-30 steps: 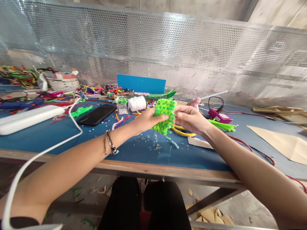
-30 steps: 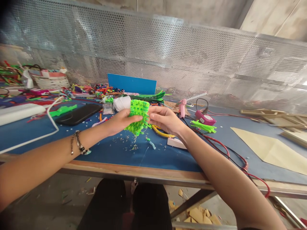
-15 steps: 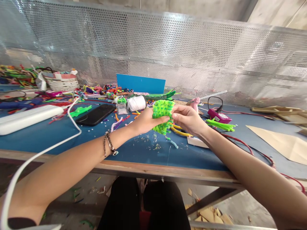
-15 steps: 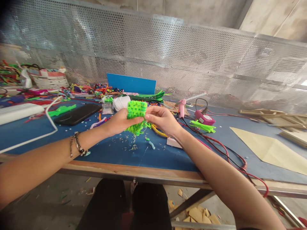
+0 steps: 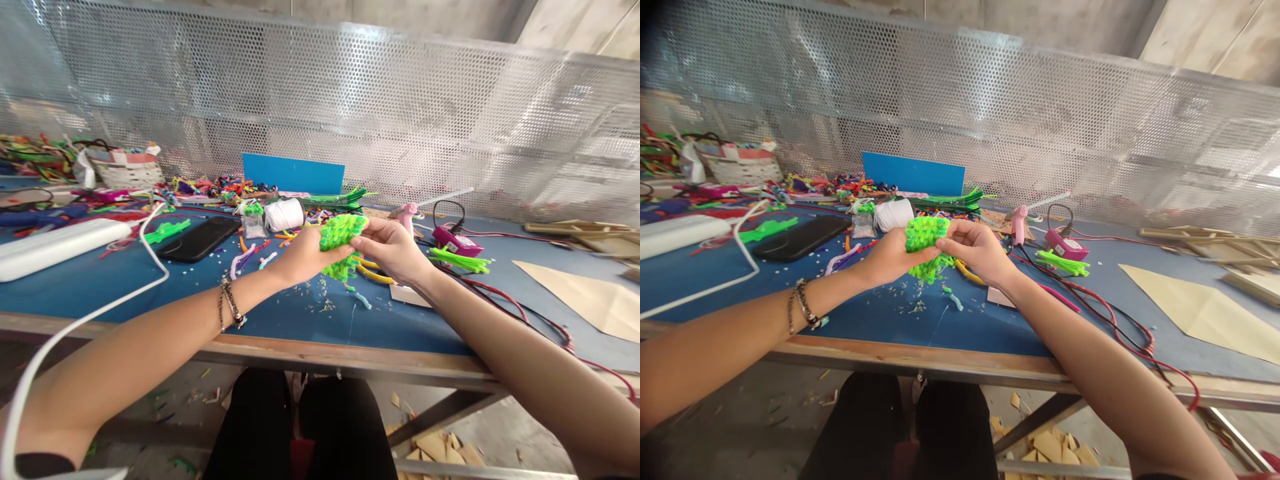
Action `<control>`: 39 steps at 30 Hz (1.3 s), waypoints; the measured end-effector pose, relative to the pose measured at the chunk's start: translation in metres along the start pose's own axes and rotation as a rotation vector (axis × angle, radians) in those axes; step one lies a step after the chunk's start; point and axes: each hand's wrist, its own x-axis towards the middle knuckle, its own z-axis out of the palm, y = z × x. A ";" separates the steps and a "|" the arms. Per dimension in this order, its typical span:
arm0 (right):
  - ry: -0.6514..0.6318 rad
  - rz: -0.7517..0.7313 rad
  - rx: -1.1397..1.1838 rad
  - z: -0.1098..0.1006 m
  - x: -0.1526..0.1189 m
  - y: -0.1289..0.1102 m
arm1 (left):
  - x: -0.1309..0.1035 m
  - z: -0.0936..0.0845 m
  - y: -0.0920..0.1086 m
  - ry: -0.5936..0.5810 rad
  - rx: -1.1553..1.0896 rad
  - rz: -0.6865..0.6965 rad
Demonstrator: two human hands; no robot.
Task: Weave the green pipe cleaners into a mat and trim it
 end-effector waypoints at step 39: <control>0.040 -0.078 0.059 0.005 -0.002 -0.005 | 0.002 -0.003 -0.002 0.031 -0.088 0.064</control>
